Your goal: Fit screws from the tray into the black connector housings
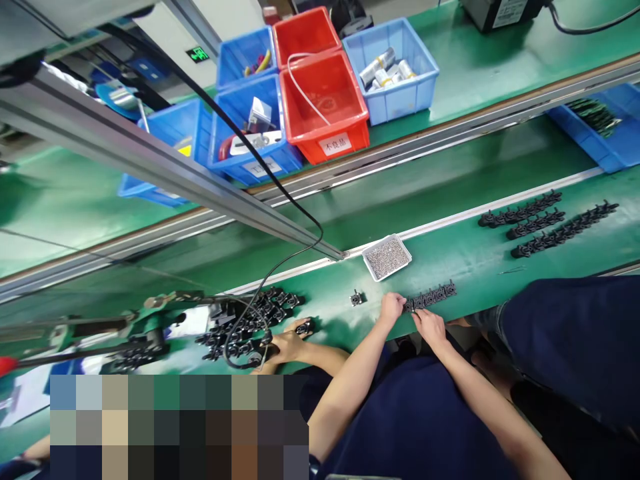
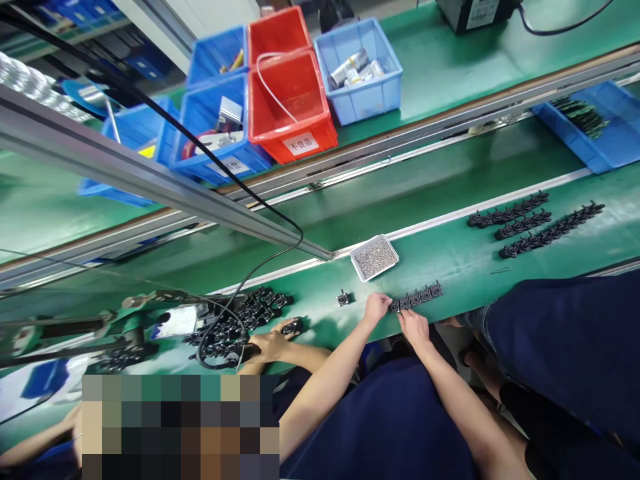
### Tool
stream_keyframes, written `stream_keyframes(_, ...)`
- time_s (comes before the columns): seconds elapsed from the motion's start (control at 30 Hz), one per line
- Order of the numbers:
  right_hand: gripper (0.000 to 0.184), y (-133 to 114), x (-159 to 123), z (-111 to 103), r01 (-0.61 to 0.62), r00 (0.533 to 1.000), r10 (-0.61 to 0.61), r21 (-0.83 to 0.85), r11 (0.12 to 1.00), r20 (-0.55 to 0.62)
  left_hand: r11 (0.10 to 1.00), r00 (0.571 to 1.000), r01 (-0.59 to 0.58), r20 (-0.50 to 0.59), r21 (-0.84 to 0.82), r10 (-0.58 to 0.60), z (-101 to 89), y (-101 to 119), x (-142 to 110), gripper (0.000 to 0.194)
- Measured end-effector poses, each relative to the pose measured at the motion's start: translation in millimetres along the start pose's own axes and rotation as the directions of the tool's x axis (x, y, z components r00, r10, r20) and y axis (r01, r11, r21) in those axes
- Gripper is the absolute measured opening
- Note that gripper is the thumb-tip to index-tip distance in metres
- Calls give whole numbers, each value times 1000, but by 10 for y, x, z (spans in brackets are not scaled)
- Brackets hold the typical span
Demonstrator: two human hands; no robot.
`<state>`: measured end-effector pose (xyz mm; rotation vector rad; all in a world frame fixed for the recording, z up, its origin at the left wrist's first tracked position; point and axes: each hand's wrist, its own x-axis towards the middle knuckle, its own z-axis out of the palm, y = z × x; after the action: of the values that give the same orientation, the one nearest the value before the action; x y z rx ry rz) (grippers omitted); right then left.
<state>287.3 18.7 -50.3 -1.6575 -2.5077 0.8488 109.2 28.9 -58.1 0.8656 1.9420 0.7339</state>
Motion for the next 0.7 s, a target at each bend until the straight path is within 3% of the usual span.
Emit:
stream_keyframes(0.27, 39, -43, 35, 14, 36, 999, -36, -14, 999, 36, 994, 994, -109, 21, 31, 109, 46, -107, -93, 18)
stream_keyframes(0.37, 35, -2, -25, -56, 23, 997, -18, -61, 998, 71, 991, 998, -16, 50, -130, 23, 62, -178, -93, 20)
stream_keyframes(0.47, 33, 64, -5, -279, 3, 996, 6, -103, 995, 87, 917, 992, 124, 53, -380, -112, 35, -281, -107, 25)
stream_keyframes(0.57, 36, 13, 320, -612, 54, 998, -53, -50, 997, 17, 779, 971, 203, 22, -593, -236, -37, -391, -163, 28)
stream_keyframes(0.63, 36, -145, 753, -804, 127, 992, -127, -26, 992, -23, 715, 955, 238, 23, -658, -296, -79, -446, -223, 28)
stream_keyframes(0.7, 34, -384, 1285, -910, 183, 983, -182, -57, 981, 19, 687, 946, 260, 38, -679, -321, -90, -476, -295, 26)
